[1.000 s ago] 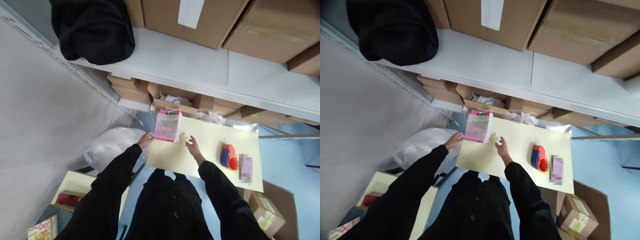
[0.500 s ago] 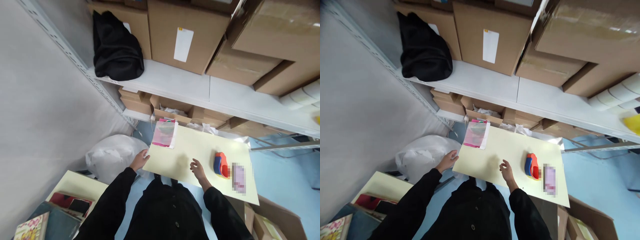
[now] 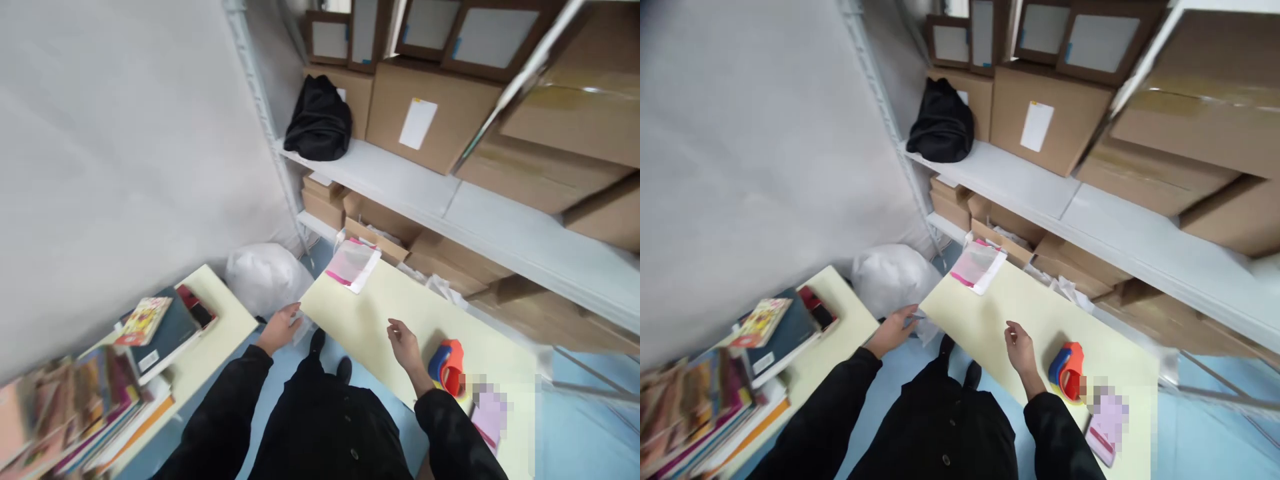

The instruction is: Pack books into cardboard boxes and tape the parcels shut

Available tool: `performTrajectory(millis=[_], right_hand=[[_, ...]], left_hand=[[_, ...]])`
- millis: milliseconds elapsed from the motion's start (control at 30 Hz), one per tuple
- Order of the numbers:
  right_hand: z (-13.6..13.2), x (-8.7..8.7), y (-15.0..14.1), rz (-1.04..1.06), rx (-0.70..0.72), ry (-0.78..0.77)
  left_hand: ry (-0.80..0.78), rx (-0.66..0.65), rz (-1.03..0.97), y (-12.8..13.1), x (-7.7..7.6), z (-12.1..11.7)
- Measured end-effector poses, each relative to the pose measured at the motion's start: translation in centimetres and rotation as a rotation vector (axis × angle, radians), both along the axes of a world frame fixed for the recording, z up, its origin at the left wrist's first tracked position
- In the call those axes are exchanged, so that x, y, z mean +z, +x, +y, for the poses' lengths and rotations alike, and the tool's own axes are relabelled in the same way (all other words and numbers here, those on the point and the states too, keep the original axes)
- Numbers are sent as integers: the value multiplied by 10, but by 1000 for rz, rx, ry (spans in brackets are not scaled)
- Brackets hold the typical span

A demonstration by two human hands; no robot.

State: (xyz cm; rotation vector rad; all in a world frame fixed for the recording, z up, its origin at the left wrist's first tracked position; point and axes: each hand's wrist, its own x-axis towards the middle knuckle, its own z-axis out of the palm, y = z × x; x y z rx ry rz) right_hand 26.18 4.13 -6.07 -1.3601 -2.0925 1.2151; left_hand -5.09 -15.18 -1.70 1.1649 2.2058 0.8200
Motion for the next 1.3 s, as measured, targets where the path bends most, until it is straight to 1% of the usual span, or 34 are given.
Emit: performTrajectory(millis=[100, 167, 267, 400, 500, 567, 700, 800, 900, 1033, 1133, 1200, 1300], right_hand=[[-4, -6, -2, -85, 143, 28], [-5, -10, -10, -145, 236, 40], [-6, -11, -31, -211, 369, 68], [-7, -3, -67, -229, 506, 104], [-13, 3, -97, -230, 614, 113], [-21, 6, -118, -224, 698, 114], [-53, 9, -161, -190, 823, 137], [-92, 9, -192, -161, 896, 133], [-145, 11, -225, -151, 1008, 117], [-235, 14, -271, -119, 1215, 142], [-312, 18, -303, -96, 1405, 130], [-361, 22, -320, -97, 1537, 120], [-421, 29, -338, -102, 1738, 121]], left_hand=[[-96, 33, -5, 21, 4, -31], [-192, 48, -18, 30, 4, -51], [-313, 96, -34, 36, 3, -81], [-384, 186, -25, 40, 4, -115], [-374, 287, -20, 41, 4, -139], [-345, 356, -46, 42, 3, -157], [-241, 503, -101, 43, -4, -199], [-81, 676, -158, 40, -10, -238], [2, 863, -179, 29, -16, -286], [-23, 1099, -129, 9, -24, -363], [25, 1295, -170, -4, -32, -425], [142, 1479, -268, -10, -39, -462], [426, 1796, -452, -16, -52, -506]])
